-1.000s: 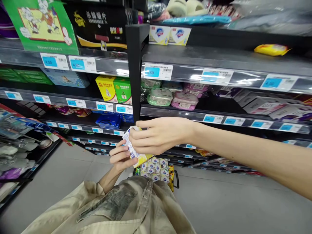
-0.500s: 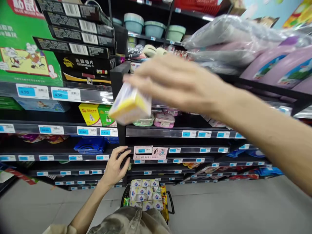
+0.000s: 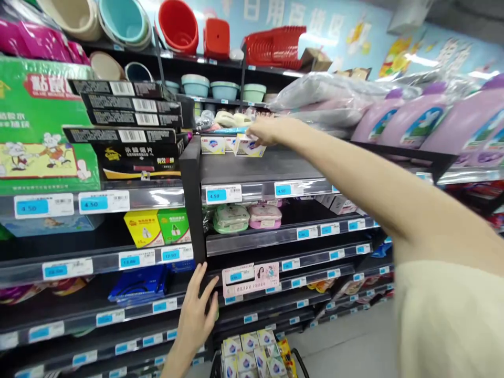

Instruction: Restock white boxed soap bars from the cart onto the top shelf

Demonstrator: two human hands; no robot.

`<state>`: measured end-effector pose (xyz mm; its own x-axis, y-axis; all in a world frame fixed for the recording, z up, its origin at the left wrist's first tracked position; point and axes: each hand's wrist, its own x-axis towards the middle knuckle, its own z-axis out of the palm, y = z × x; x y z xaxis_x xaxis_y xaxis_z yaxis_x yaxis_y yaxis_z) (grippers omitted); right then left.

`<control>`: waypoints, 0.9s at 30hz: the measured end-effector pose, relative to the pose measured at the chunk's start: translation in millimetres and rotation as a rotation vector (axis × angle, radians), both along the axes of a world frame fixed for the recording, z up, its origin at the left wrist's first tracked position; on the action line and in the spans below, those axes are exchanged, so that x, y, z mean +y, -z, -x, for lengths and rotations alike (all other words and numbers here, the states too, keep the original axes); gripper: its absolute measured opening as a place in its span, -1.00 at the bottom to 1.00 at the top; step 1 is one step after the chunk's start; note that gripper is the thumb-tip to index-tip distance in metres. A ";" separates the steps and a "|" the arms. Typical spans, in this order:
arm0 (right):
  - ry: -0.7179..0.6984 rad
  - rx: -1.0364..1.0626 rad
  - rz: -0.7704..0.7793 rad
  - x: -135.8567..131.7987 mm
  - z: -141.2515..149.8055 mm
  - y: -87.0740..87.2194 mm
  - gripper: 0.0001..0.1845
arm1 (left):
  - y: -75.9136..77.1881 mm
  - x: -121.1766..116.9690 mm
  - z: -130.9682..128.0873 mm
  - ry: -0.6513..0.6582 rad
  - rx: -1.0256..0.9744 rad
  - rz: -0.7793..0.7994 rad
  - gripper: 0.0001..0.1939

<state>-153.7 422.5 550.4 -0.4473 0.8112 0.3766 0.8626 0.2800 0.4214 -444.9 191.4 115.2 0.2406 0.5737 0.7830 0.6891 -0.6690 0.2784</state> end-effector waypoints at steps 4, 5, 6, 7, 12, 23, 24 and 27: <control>0.218 -0.131 0.145 48.3 19.5 -5.9 -0.65 | 25.2 13.6 1.8 -0.034 0.028 -0.045 -0.39; 0.234 -0.151 0.150 56.7 25.3 -7.3 -0.64 | 32.6 18.1 0.8 -0.035 0.033 -0.060 -0.33; 0.239 -0.167 0.152 63.6 31.4 -8.2 -0.62 | 39.9 22.6 -0.9 -0.044 0.033 -0.076 -0.26; 0.242 -0.181 0.156 69.4 37.4 -8.4 -0.60 | 46.9 26.7 -3.2 -0.061 0.028 -0.093 -0.19; 0.271 -0.171 0.192 89.5 58.2 -3.9 -0.64 | 68.2 38.7 -10.7 -0.099 0.020 -0.100 0.01; 0.183 0.019 0.166 81.9 62.0 0.9 -0.64 | 70.9 41.0 -4.5 -0.011 0.049 -0.004 0.05; 0.171 0.014 0.155 77.6 60.8 -1.4 -0.64 | 70.7 40.4 -4.7 -0.012 0.060 0.002 0.06; 0.090 0.064 0.117 59.2 53.4 -10.7 -0.68 | 67.1 37.2 -4.2 -0.011 0.069 0.009 0.05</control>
<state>-207.1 481.7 561.1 -0.3488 0.8869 0.3029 0.9104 0.2440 0.3341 -440.7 228.6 48.1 0.2876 0.5833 0.7597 0.7140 -0.6592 0.2358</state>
